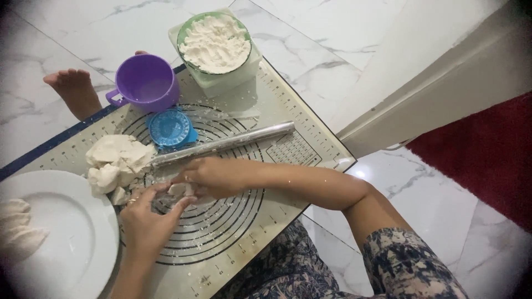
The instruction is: Shaping dough into dumplings using a manual rolling pin and a plastic mold.
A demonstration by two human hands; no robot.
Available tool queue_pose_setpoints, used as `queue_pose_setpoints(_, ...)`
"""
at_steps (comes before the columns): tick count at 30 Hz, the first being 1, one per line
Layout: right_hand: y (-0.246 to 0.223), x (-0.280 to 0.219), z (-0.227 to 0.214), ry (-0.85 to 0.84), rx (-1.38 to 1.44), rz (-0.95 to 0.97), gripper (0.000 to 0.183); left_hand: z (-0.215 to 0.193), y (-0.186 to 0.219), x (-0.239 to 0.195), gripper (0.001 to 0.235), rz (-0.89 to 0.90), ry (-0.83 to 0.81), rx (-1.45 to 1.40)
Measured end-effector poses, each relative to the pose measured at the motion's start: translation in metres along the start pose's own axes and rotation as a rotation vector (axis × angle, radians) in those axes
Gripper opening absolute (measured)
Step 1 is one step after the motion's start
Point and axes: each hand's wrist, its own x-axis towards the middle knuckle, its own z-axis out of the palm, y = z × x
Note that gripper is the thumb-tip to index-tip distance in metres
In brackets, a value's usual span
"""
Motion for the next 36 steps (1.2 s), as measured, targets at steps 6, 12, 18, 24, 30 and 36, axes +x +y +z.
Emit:
queue_pose_setpoints(6,-0.013,-0.001,0.012,0.128,-0.078,-0.060,0.036,0.012,-0.022,-0.007,0.024,-0.012,0.064,-0.009)
queue_pose_setpoints(12,-0.013,0.000,0.021,0.186,-0.190,-0.125,0.036,0.008,-0.015,-0.006,0.019,0.036,0.101,-0.033)
queue_pose_setpoints(18,0.008,0.006,0.007,0.070,0.032,-0.116,0.039,-0.013,0.004,0.003,0.033,0.021,-0.010,-0.033)
queue_pose_setpoints(24,-0.030,-0.002,-0.021,0.148,0.024,-0.076,0.028,-0.006,0.010,0.003,0.027,-0.064,-0.037,-0.067)
queue_pose_setpoints(30,-0.029,0.006,0.000,0.227,-0.129,-0.102,0.021,0.002,0.001,0.003,0.018,-0.006,-0.021,-0.036)
queue_pose_setpoints(36,-0.027,0.009,0.004,0.252,-0.146,-0.073,0.017,0.011,-0.008,0.003,0.014,0.043,0.004,-0.040)
